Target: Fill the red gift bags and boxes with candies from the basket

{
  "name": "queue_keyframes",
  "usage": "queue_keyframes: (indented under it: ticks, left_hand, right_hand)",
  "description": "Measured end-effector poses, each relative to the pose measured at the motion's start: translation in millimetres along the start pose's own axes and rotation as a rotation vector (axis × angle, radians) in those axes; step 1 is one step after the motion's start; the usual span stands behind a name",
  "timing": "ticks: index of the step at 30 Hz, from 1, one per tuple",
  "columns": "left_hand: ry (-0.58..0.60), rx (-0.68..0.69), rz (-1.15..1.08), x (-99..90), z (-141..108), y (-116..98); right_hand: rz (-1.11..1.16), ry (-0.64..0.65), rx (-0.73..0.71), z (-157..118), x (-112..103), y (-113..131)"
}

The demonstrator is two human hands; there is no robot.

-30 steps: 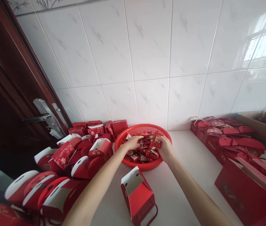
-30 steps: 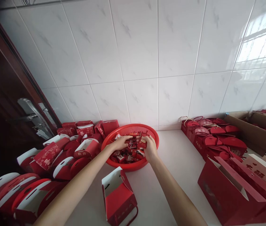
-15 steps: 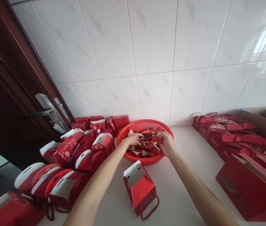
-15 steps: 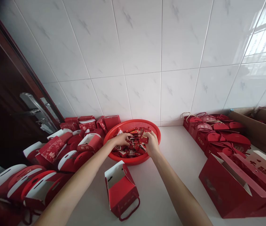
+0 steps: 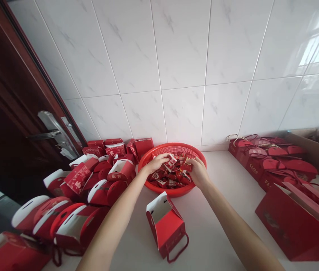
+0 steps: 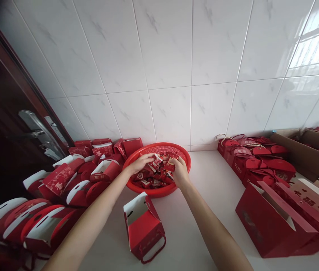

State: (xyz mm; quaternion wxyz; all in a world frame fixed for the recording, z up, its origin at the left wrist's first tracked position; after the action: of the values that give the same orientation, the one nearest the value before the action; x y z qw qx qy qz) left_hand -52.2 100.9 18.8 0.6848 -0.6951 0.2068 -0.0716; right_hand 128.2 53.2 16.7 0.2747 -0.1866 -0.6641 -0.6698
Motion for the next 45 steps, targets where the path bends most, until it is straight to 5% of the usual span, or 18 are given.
queue_keyframes:
  ticks: [5, 11, 25, 28, 36, 45]
  left_hand:
    - [-0.023, -0.132, -0.209, -1.0, -0.4, 4.0]
    - [0.100, -0.140, -0.183, 7.3, -9.1, -6.4]
    - [0.071, -0.182, -0.338, 17.3, -17.3, -8.5]
    - [0.110, -0.124, -0.300, 18.9, -18.0, -9.7]
    - [-0.025, 0.041, -0.058, 16.2, -18.0, -12.2]
    - [0.046, 0.065, -0.027, 16.7, -19.3, -11.6]
  right_hand:
    - [-0.003, 0.025, -0.007, -2.5, 2.2, 1.3]
    - [0.004, 0.067, -0.024, -2.2, 3.0, 1.0]
    - [-0.069, 0.187, 0.044, -4.0, 7.6, 0.8]
    - [-0.070, 0.161, 0.031, -2.0, 5.1, -1.5]
    - [-0.038, 0.098, 0.016, 0.0, 3.1, -4.2]
    - [-0.025, 0.085, 0.049, -1.0, 3.3, -0.2]
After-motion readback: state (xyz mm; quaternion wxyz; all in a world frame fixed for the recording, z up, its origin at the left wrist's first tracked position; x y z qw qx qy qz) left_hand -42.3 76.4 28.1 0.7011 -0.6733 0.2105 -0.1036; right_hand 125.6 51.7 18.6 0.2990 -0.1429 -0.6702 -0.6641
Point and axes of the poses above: each hand's wrist, its own z-axis towards the middle knuckle, its own x-axis out of the palm, y = z × x, the point moved 4 cm from there along z, towards the middle knuckle, and after that the axes turned 3 degrees about y, right-handed, at the moved point
